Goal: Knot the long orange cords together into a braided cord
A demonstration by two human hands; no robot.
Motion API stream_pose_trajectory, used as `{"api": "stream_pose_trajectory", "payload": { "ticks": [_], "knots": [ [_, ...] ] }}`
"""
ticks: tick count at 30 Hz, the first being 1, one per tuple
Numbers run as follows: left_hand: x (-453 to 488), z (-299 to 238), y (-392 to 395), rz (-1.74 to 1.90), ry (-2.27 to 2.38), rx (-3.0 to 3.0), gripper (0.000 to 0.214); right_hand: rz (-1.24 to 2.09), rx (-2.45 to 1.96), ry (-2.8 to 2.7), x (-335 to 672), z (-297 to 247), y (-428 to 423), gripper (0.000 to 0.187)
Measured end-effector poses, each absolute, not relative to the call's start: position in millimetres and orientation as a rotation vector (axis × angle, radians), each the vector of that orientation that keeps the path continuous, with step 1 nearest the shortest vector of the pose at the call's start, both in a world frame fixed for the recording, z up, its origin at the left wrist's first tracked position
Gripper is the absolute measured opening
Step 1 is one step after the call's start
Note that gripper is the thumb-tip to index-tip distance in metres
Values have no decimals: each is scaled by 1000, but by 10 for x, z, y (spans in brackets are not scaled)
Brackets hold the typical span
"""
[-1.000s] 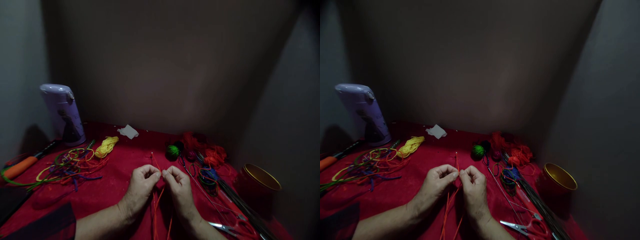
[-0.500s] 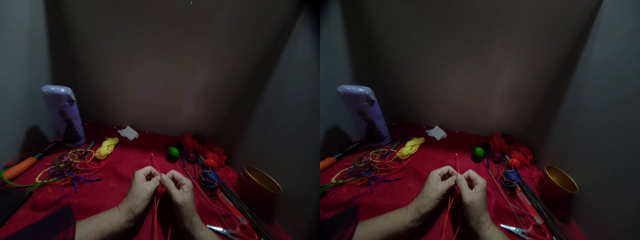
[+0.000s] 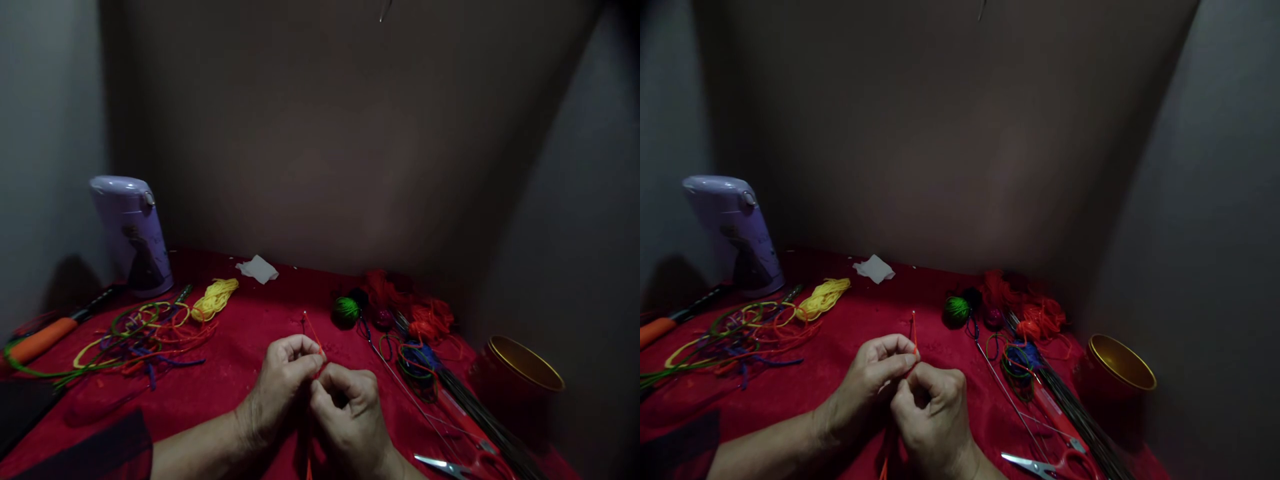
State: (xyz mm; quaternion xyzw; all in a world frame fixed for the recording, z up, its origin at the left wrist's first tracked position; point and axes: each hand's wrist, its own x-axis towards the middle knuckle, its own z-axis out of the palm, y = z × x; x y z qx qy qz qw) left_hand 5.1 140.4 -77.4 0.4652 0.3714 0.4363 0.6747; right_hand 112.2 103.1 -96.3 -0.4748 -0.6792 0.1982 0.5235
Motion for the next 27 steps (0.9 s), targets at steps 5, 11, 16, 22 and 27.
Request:
{"api": "stream_pose_trajectory", "payload": {
  "ticks": [5,11,16,22,27],
  "knots": [
    [53,-830,1433,1008,818,1033,15,538,-1220,-1552,1166,-992,1056,37],
    [54,-797,1424,1045,886,1081,12,693,-1346,-1308,1206,-1012,1119,26],
    [54,-850,1444,1056,865,1049,13,810,-1336,-1322,1172,-979,1107,27],
    [49,-867,1454,1045,865,1062,14,877,-1315,-1300,1163,-1002,1117,22],
    [61,-862,1444,1063,904,1088,13,910,-1180,-1157,1200,-1027,1134,19]
  ]
}}
